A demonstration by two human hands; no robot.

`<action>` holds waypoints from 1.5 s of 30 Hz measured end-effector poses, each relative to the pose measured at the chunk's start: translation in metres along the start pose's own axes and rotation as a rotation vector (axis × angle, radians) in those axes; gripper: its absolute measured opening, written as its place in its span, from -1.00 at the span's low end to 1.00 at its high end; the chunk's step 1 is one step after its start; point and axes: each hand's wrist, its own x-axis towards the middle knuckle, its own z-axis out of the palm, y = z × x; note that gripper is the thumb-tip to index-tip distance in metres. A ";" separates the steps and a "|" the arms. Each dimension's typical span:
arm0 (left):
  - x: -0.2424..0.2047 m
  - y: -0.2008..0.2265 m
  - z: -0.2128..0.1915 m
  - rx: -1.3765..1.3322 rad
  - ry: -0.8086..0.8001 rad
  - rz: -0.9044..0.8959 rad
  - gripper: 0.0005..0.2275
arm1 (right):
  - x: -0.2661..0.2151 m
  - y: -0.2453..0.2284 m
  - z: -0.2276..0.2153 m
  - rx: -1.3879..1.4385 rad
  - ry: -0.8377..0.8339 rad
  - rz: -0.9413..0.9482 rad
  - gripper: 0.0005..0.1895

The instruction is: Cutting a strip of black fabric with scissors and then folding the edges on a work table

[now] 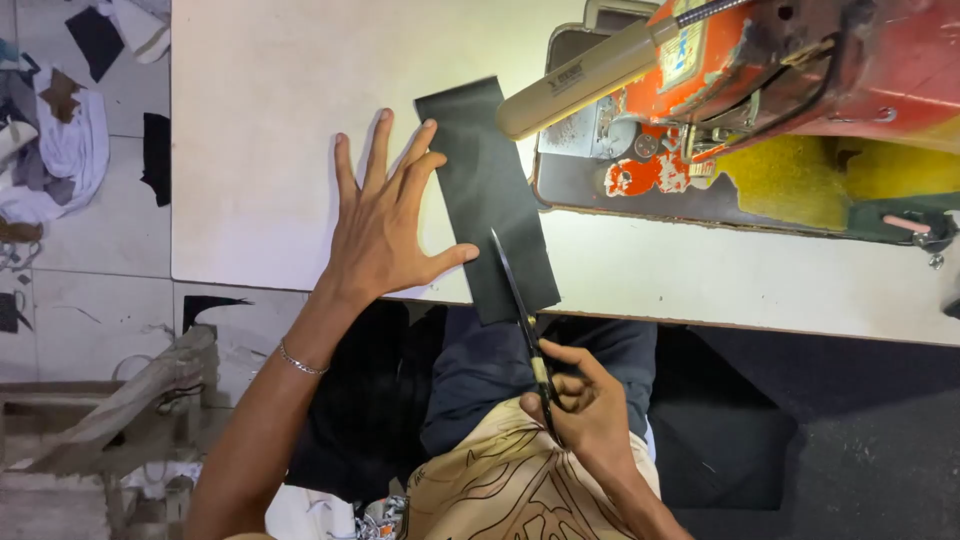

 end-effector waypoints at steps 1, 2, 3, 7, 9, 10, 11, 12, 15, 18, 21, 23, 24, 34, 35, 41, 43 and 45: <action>0.000 0.001 0.000 0.001 0.000 0.004 -0.16 | 0.004 -0.002 0.003 0.003 0.003 -0.002 -0.42; -0.001 0.002 0.000 -0.005 0.004 -0.002 -0.17 | 0.008 -0.004 0.005 0.007 0.012 -0.006 -0.44; -0.002 0.003 -0.001 -0.011 0.005 -0.008 -0.17 | 0.012 -0.006 0.009 0.014 0.022 -0.007 -0.44; -0.002 0.004 0.000 -0.010 -0.007 -0.013 -0.15 | 0.020 -0.015 0.016 0.037 0.012 -0.008 -0.41; -0.002 0.003 0.000 -0.004 -0.008 -0.016 -0.15 | 0.022 -0.015 0.017 0.041 0.007 -0.017 -0.39; -0.001 0.003 0.000 -0.004 -0.009 -0.020 -0.15 | 0.021 -0.016 0.018 0.040 0.005 -0.015 -0.39; -0.001 0.003 -0.001 -0.002 -0.012 -0.023 -0.14 | 0.020 -0.017 0.017 0.028 0.004 -0.004 -0.40; -0.001 0.003 -0.001 0.000 -0.015 -0.026 -0.14 | 0.019 -0.018 0.017 0.017 0.004 0.007 -0.41; -0.001 0.002 -0.002 -0.005 -0.007 -0.012 -0.14 | 0.017 -0.023 0.015 -0.048 -0.005 0.023 -0.42; -0.002 0.001 0.000 -0.009 0.000 -0.005 -0.13 | 0.017 -0.019 0.013 0.017 -0.040 0.027 -0.41; -0.003 0.001 0.001 -0.001 0.003 0.003 -0.13 | 0.017 -0.015 0.012 0.042 -0.031 0.045 -0.43; -0.003 0.003 -0.001 -0.006 -0.006 -0.004 -0.13 | 0.016 -0.017 0.010 0.039 -0.029 0.062 -0.42; -0.002 0.004 -0.001 -0.011 -0.017 -0.011 -0.12 | 0.015 -0.018 0.009 0.038 -0.026 0.080 -0.41; -0.018 0.024 0.001 -0.047 -0.047 -0.054 -0.12 | 0.026 -0.020 0.018 0.011 0.037 0.002 -0.44; -0.020 0.025 0.002 -0.047 -0.036 -0.050 -0.12 | 0.026 -0.021 0.019 0.023 0.031 0.000 -0.44; -0.022 0.025 0.003 -0.052 -0.025 -0.038 -0.14 | 0.024 -0.026 0.020 0.021 0.011 -0.004 -0.44; -0.022 0.025 0.004 -0.057 -0.025 -0.039 -0.14 | 0.025 -0.025 0.017 0.013 0.010 0.005 -0.43; -0.023 0.024 0.004 -0.050 -0.031 -0.038 -0.14 | 0.025 -0.024 0.013 -0.004 -0.029 0.025 -0.42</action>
